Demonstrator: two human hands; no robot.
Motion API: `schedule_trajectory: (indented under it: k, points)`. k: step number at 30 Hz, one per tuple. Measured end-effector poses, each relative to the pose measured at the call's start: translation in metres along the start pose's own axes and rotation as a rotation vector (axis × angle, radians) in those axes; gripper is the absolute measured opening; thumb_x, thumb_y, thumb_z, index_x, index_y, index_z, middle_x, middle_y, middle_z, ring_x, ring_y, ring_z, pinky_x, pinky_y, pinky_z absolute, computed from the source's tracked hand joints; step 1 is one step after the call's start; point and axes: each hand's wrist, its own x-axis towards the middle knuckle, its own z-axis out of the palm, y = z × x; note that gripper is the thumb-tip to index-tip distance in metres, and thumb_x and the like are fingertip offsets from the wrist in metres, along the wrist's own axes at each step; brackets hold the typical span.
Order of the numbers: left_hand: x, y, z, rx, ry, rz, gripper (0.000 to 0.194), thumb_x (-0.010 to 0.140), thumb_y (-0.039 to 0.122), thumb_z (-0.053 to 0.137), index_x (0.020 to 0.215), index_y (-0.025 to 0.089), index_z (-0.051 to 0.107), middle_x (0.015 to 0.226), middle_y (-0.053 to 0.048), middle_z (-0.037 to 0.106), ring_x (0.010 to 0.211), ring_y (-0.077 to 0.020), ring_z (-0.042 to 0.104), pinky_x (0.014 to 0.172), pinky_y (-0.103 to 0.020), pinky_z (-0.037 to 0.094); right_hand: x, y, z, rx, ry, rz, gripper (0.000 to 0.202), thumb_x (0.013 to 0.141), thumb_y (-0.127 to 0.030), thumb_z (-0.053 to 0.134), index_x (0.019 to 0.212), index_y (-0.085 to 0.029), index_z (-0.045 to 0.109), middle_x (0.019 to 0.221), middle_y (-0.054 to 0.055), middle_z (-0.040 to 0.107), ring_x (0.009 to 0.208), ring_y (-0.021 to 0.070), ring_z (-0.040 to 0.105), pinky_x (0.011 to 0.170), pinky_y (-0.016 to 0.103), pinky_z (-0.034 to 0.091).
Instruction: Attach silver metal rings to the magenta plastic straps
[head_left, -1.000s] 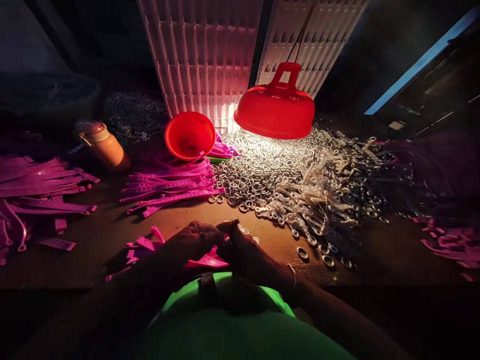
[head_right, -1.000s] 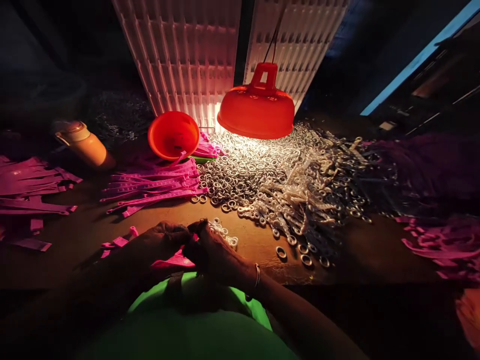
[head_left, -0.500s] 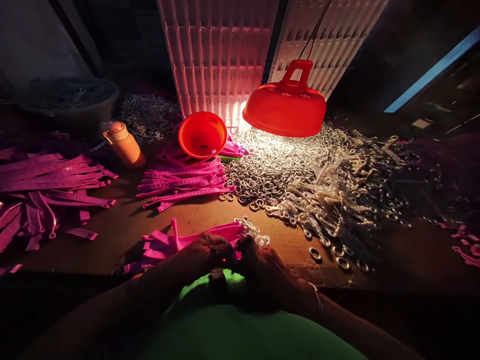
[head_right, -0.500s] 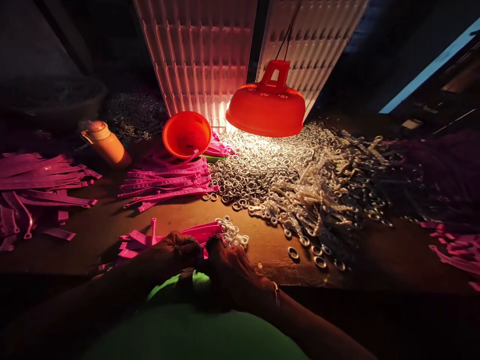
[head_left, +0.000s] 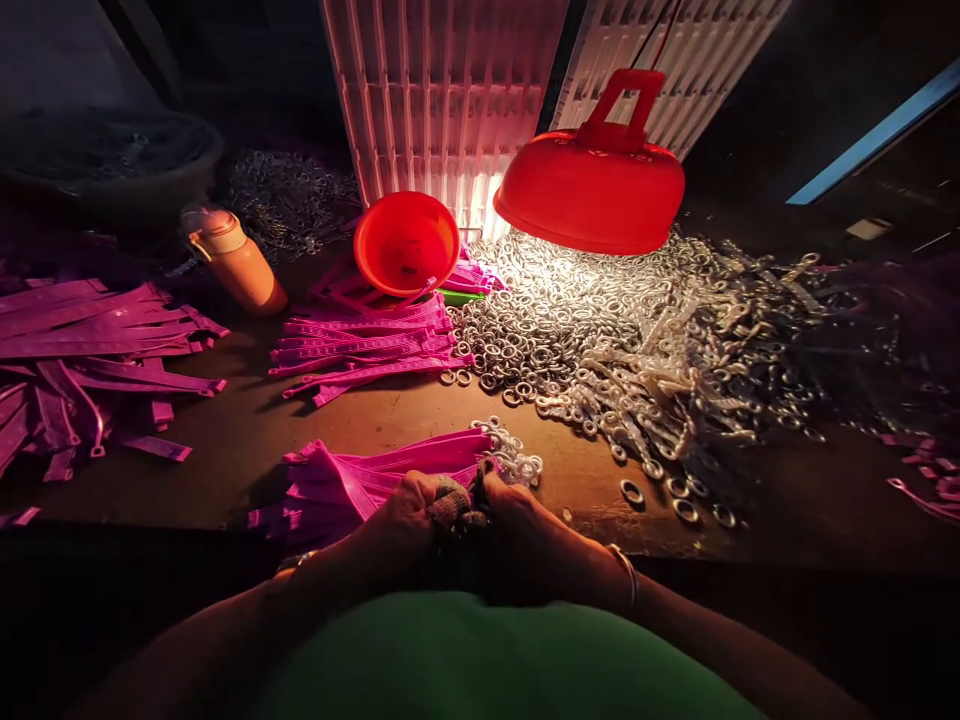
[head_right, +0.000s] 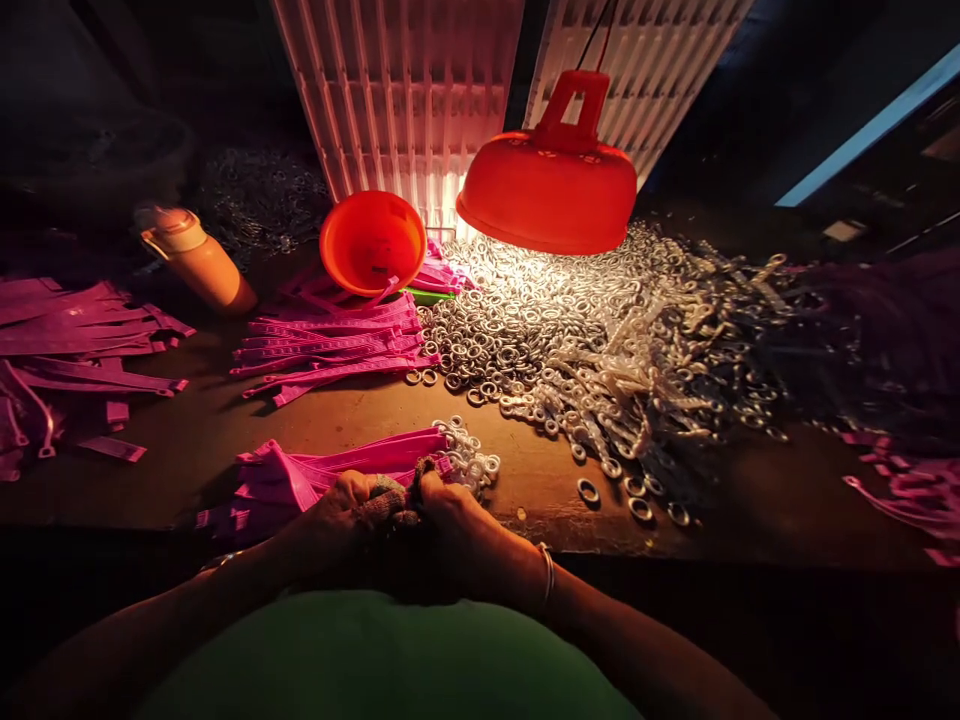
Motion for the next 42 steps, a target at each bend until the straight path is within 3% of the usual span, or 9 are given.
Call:
schedule_trajectory:
  k: [5,11,15,18,23,27,33,37,42]
  points:
    - [-0.001,0.004,0.004,0.058,0.002,0.0,0.043,0.065,0.043,0.075,0.054,0.012,0.047,0.052,0.004,0.04,0.048,-0.0052,0.034,0.044,-0.02,0.024,0.003,-0.002,-0.001,-0.123,-0.17,-0.033,0.008,0.083,-0.014,0.039,0.08,-0.019,0.045,0.068,0.001,0.051,0.054,0.0115,0.037,0.047,0.026,0.032]
    - [-0.009,-0.004,0.003,0.071,0.0,-0.055,0.039,0.072,0.046,0.07,0.063,0.011,0.054,0.054,0.002,0.045,0.048,-0.0061,0.036,0.045,-0.02,0.027,-0.011,-0.012,-0.01,-0.246,-0.13,-0.066,0.021,0.084,-0.008,0.037,0.1,-0.013,0.049,0.078,0.005,0.059,0.063,0.013,0.048,0.059,0.026,0.039]
    - [0.002,-0.008,0.001,0.181,-0.024,0.082,0.037,0.079,0.048,0.062,0.074,0.012,0.058,0.062,0.0,0.051,0.056,-0.0098,0.046,0.054,-0.023,0.037,-0.022,-0.01,-0.015,-0.449,-0.007,-0.162,0.033,0.087,-0.008,0.038,0.118,-0.013,0.045,0.098,0.012,0.062,0.082,0.0182,0.055,0.074,0.03,0.04]
    - [0.019,-0.007,0.004,0.448,0.029,0.271,0.034,0.081,0.046,0.059,0.071,0.014,0.06,0.064,-0.002,0.054,0.062,-0.0131,0.049,0.061,-0.025,0.04,-0.022,0.001,-0.017,-0.488,0.047,-0.066,0.029,0.084,-0.015,0.049,0.113,-0.014,0.048,0.08,0.006,0.063,0.067,0.0164,0.054,0.062,0.026,0.036]
    - [0.037,-0.001,0.011,0.839,0.141,0.477,0.029,0.075,0.037,0.065,0.056,0.015,0.059,0.059,-0.002,0.051,0.063,-0.0145,0.047,0.064,-0.026,0.037,-0.017,0.045,-0.036,-0.37,0.36,-0.058,0.02,0.091,-0.029,0.043,0.102,-0.017,0.053,0.078,0.006,0.064,0.065,0.0151,0.056,0.06,0.025,0.038]
    - [0.037,0.012,0.003,1.035,0.268,0.564,0.023,0.085,0.033,0.051,0.074,0.017,0.064,0.075,-0.005,0.06,0.075,-0.0167,0.052,0.072,-0.027,0.04,-0.007,0.106,-0.061,-0.556,0.694,0.117,0.028,0.086,-0.025,0.044,0.109,-0.013,0.054,0.077,0.009,0.063,0.071,0.0194,0.056,0.065,0.029,0.04]
    - [0.045,0.023,-0.04,1.425,0.582,0.204,0.025,0.087,0.029,0.043,0.074,0.017,0.06,0.075,-0.004,0.06,0.072,-0.0166,0.054,0.067,-0.026,0.038,0.02,0.171,-0.072,-0.933,0.701,0.039,0.035,0.074,-0.014,0.047,0.107,-0.011,0.057,0.08,0.012,0.06,0.083,0.0267,0.05,0.073,0.04,0.034]
    - [0.051,0.008,-0.05,1.274,0.708,0.076,0.03,0.091,0.034,0.036,0.098,0.018,0.06,0.073,-0.004,0.064,0.067,-0.016,0.058,0.065,-0.025,0.041,0.027,0.171,-0.073,-0.975,0.73,0.027,0.026,0.077,-0.013,0.048,0.1,-0.013,0.06,0.083,0.012,0.06,0.089,0.029,0.047,0.072,0.04,0.028]
    - [0.048,-0.018,-0.049,1.333,0.774,0.119,0.032,0.092,0.031,0.034,0.105,0.019,0.061,0.098,-0.01,0.069,0.092,-0.0215,0.063,0.082,-0.03,0.043,0.028,0.16,-0.08,-0.958,0.657,0.047,0.021,0.074,-0.01,0.05,0.09,-0.015,0.062,0.076,0.01,0.059,0.08,0.0278,0.048,0.07,0.039,0.026]
